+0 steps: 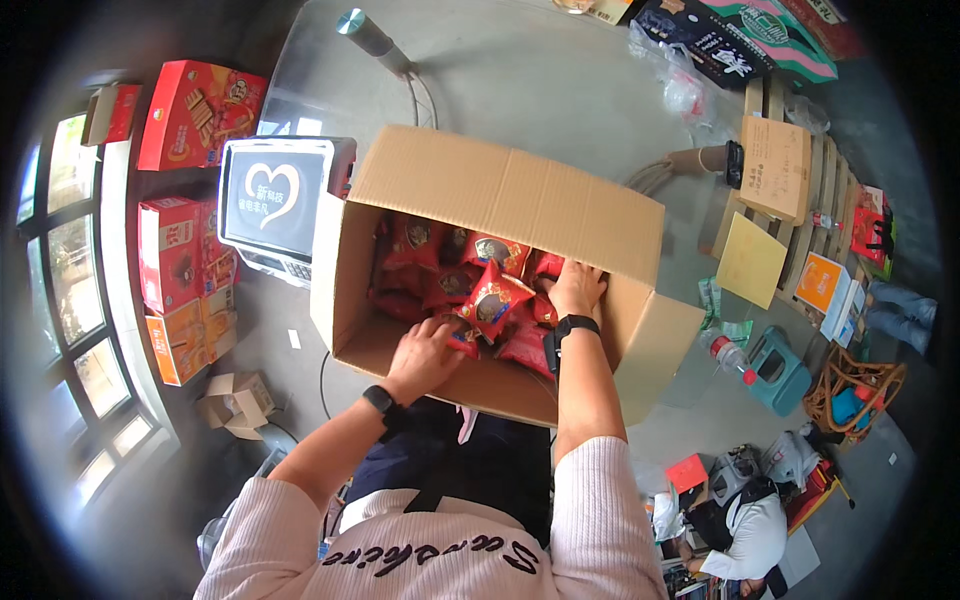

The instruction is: The person sorts small snack bags from a large cardboard box into a red gift box and onto a table.

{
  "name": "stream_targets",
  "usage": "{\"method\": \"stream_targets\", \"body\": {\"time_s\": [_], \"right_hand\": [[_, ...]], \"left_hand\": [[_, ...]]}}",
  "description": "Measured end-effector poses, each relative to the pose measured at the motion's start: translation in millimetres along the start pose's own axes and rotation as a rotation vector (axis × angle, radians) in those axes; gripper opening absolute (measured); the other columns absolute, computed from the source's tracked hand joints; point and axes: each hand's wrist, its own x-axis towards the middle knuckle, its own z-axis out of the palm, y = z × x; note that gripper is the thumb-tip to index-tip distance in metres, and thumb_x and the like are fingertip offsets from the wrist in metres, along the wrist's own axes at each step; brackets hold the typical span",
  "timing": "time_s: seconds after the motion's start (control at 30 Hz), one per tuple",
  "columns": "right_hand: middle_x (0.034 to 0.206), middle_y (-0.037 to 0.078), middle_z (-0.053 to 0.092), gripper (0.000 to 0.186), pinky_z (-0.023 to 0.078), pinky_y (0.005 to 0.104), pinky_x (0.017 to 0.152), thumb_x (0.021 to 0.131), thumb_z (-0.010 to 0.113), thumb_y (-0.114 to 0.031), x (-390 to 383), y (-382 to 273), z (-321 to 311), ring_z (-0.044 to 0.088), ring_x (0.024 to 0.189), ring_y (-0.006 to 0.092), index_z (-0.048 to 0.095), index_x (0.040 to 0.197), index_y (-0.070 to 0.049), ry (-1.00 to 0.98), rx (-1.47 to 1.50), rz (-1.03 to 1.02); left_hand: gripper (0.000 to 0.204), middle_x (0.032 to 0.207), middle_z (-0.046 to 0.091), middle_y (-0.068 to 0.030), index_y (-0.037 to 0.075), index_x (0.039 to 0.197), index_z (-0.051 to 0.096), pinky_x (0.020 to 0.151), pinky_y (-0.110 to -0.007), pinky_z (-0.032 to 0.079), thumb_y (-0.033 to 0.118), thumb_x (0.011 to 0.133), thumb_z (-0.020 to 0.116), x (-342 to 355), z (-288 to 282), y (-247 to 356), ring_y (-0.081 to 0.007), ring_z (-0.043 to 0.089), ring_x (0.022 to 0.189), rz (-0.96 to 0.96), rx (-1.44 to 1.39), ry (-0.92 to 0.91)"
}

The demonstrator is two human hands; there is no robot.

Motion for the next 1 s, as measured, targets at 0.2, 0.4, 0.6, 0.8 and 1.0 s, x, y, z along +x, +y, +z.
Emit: {"method": "stream_targets", "body": {"time_s": [0.2,0.4,0.6,0.8,1.0], "right_hand": [[0.127,0.023,0.052,0.076,0.04,0.0456,0.099,0.067,0.074,-0.031,7,42,25,0.05,0.115,0.0406,0.042,0.131,-0.007,0.322,0.051,-0.159],[0.113,0.028,0.058,0.061,0.046,0.0469,0.09,0.077,0.064,-0.035,-30,20,-4,0.057,0.104,0.0437,0.046,0.123,0.0,0.098,0.561,0.134],[0.111,0.008,0.064,0.042,0.053,0.033,0.088,0.088,0.058,-0.035,-53,36,7,0.064,0.098,0.0227,0.054,0.118,-0.007,-0.23,1.95,0.501],[0.115,0.009,0.062,0.041,0.051,0.0333,0.091,0.091,0.057,-0.033,-25,9,46,0.061,0.102,0.0227,0.053,0.118,-0.003,0.023,2.441,0.4],[0.088,0.01,0.064,0.046,0.055,0.0284,0.059,0.088,0.063,-0.047,19,23,71,0.063,0.071,0.0199,0.056,0.091,-0.002,0.066,1.769,0.75]], "left_hand": [[0.065,0.135,0.04,-0.0176,0.016,0.134,0.044,0.095,-0.048,0.043,0.025,0.075,0.07,82,9,59,-0.0378,0.046,0.118,0.107,-0.169,0.015],[0.082,0.139,0.034,-0.0182,0.017,0.14,0.036,0.094,-0.055,0.042,0.038,0.071,0.074,136,28,65,-0.0415,0.037,0.125,-0.04,0.073,-0.005],[0.068,0.141,0.037,-0.0096,0.021,0.141,0.037,0.092,-0.056,0.041,0.043,0.082,0.064,149,25,73,-0.0362,0.034,0.129,-0.182,0.155,0.009],[0.059,0.139,0.04,-0.0088,0.021,0.135,0.045,0.091,-0.055,0.043,0.041,0.083,0.062,152,20,55,-0.0363,0.036,0.127,-0.145,0.144,-0.053],[0.052,0.133,0.045,-0.01,0.017,0.13,0.049,0.089,-0.052,0.047,0.039,0.084,0.062,144,25,54,-0.039,0.041,0.121,-0.04,0.104,0.025]]}}
